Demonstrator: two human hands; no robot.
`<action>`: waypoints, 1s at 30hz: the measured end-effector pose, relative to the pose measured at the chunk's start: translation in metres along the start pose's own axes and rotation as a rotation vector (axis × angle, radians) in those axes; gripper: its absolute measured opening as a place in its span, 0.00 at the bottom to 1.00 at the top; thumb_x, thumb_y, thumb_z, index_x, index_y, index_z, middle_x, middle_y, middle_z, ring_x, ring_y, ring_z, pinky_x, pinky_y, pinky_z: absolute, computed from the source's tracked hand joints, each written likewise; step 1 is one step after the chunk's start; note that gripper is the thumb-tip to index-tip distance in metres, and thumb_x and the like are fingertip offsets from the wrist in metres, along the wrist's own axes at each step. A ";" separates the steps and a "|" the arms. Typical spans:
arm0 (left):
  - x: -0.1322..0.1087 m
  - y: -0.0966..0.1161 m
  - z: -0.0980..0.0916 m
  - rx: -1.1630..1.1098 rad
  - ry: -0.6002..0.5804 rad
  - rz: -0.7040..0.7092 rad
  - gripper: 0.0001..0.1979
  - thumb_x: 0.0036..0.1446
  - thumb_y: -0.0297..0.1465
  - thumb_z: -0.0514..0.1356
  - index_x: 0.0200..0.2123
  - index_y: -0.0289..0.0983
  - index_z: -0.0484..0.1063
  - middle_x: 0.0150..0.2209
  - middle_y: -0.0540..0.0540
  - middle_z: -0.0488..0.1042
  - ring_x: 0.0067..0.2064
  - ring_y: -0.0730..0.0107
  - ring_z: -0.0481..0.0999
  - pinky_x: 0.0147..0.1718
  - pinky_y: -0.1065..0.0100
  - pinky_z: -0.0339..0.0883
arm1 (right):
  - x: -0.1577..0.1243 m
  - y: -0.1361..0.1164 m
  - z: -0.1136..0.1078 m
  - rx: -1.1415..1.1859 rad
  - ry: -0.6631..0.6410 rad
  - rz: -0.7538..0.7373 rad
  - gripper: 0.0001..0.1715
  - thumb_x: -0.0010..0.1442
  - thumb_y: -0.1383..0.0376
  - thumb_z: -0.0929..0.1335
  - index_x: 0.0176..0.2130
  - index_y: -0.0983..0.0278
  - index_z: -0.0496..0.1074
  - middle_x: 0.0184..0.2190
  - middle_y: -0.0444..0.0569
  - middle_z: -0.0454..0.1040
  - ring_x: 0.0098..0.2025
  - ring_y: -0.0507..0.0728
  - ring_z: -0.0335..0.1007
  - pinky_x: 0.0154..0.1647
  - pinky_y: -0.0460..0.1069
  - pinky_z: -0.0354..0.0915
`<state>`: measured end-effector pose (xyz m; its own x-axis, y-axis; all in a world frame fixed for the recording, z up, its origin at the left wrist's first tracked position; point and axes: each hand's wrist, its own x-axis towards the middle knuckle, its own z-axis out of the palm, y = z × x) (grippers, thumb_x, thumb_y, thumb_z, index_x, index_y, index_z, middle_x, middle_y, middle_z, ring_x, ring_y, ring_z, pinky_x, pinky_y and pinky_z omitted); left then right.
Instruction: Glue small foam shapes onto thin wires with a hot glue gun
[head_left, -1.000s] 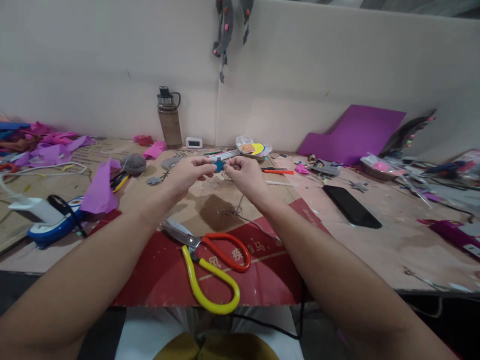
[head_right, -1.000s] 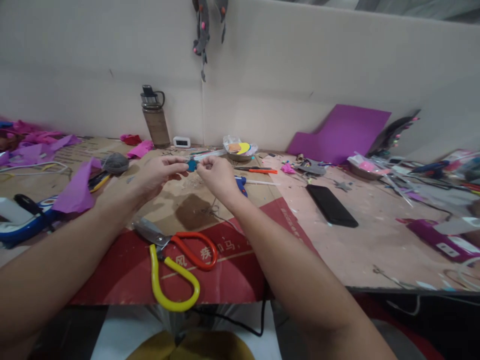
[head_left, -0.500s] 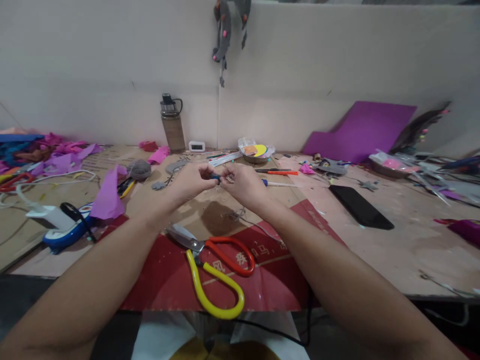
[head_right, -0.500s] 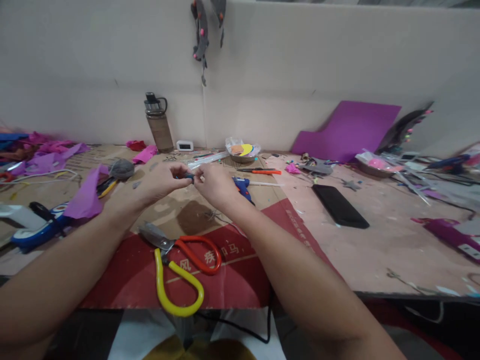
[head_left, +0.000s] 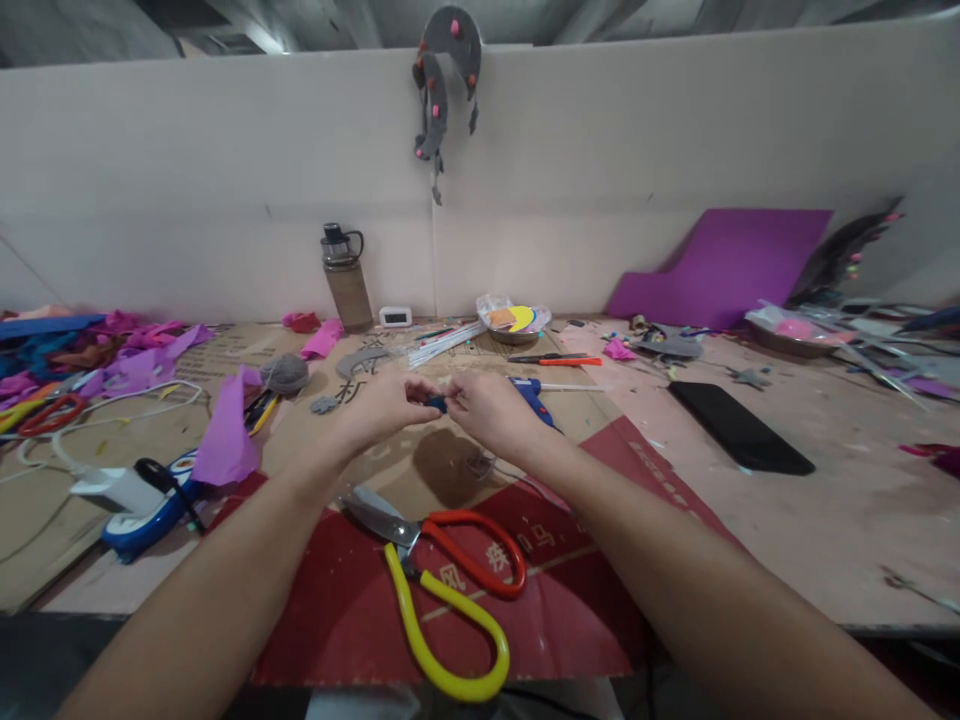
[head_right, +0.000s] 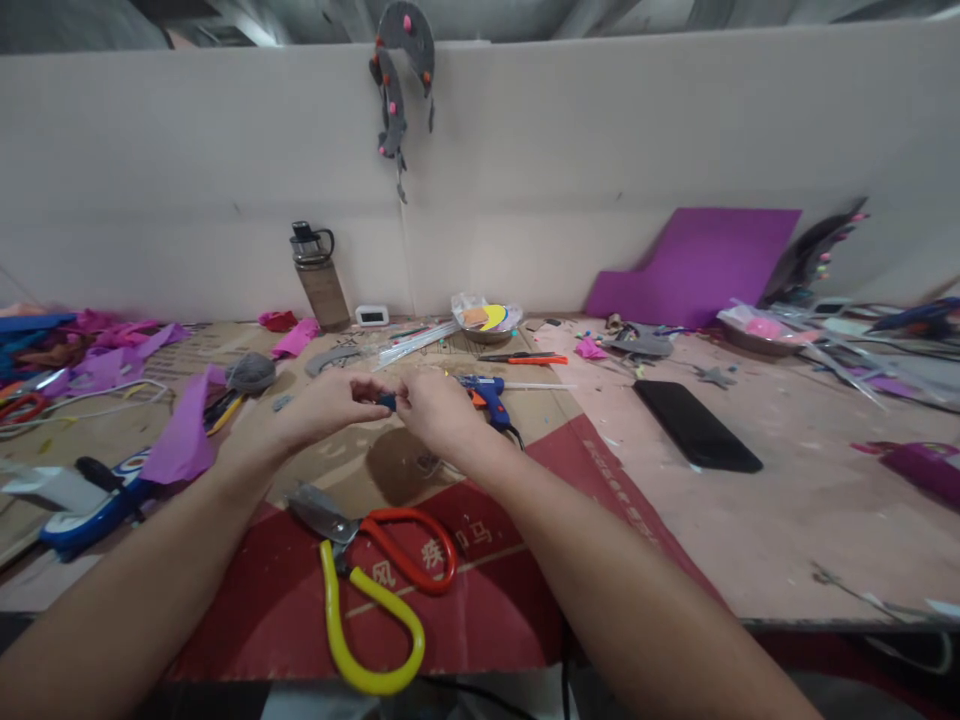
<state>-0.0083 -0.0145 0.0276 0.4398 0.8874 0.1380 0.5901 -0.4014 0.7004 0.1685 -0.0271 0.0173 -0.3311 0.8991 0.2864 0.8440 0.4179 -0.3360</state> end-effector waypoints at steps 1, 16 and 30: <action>0.000 0.000 0.000 0.000 -0.001 -0.006 0.13 0.47 0.32 0.64 0.37 0.37 0.81 0.30 0.48 0.80 0.31 0.68 0.74 0.31 0.70 0.63 | 0.000 0.000 0.001 0.002 -0.007 0.005 0.10 0.60 0.68 0.64 0.36 0.65 0.76 0.35 0.53 0.80 0.37 0.57 0.73 0.35 0.48 0.57; 0.014 0.013 0.008 0.436 0.073 0.028 0.11 0.51 0.28 0.58 0.31 0.38 0.81 0.30 0.46 0.81 0.30 0.67 0.74 0.29 0.69 0.58 | 0.001 0.003 -0.001 -0.057 -0.008 0.019 0.14 0.64 0.68 0.61 0.39 0.66 0.75 0.38 0.56 0.78 0.40 0.60 0.73 0.38 0.50 0.60; 0.028 0.004 0.002 -0.135 0.161 -0.161 0.07 0.48 0.34 0.63 0.25 0.36 0.74 0.17 0.53 0.69 0.18 0.75 0.66 0.20 0.72 0.57 | 0.006 0.017 0.001 0.361 0.263 -0.028 0.10 0.61 0.71 0.67 0.44 0.65 0.69 0.36 0.48 0.71 0.36 0.54 0.65 0.39 0.48 0.59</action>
<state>0.0078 0.0087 0.0328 0.2280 0.9664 0.1188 0.5436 -0.2276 0.8079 0.1809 -0.0145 0.0126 -0.1937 0.8424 0.5029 0.6191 0.5026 -0.6034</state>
